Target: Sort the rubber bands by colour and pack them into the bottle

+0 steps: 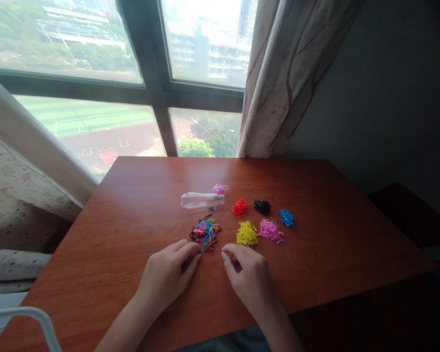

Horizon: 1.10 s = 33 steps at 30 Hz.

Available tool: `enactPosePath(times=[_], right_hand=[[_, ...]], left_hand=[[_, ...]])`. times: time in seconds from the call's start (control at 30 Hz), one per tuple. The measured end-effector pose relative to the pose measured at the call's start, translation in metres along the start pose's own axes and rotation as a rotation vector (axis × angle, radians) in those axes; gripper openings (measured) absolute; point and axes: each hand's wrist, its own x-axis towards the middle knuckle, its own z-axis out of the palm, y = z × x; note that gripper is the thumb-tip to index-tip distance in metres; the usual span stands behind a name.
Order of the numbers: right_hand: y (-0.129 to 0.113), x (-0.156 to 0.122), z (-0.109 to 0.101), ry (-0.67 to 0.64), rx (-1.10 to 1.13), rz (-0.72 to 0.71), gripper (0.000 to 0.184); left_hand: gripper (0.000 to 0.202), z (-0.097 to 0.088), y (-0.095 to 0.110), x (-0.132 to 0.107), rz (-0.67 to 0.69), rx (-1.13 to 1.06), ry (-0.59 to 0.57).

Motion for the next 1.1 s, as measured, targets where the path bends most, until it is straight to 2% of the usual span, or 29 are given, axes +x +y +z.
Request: enactPosePath(times=[0.2,0.5,0.7,0.87,1.1], right_hand=[[-0.005,0.000,0.015,-0.079,-0.051,0.025,0.015],[-0.010,0.002,0.014,-0.119,-0.134,0.058,0.016],[-0.010,0.005,0.015,-0.144,-0.172,0.074,0.025],[-0.012,0.005,0.015,-0.146,-0.183,0.082,0.020],[-0.012,0.006,0.017,-0.118,-0.183,0.098,0.013]], left_hand=[[0.021,0.001,-0.001,-0.001,-0.005,-0.005,-0.015],[0.020,-0.004,0.004,0.001,0.028,-0.013,0.005],[0.020,-0.007,0.005,-0.001,0.048,-0.037,-0.005],[0.020,-0.005,0.007,0.000,-0.005,-0.069,0.017],[0.020,-0.004,0.020,0.007,0.065,-0.065,0.077]])
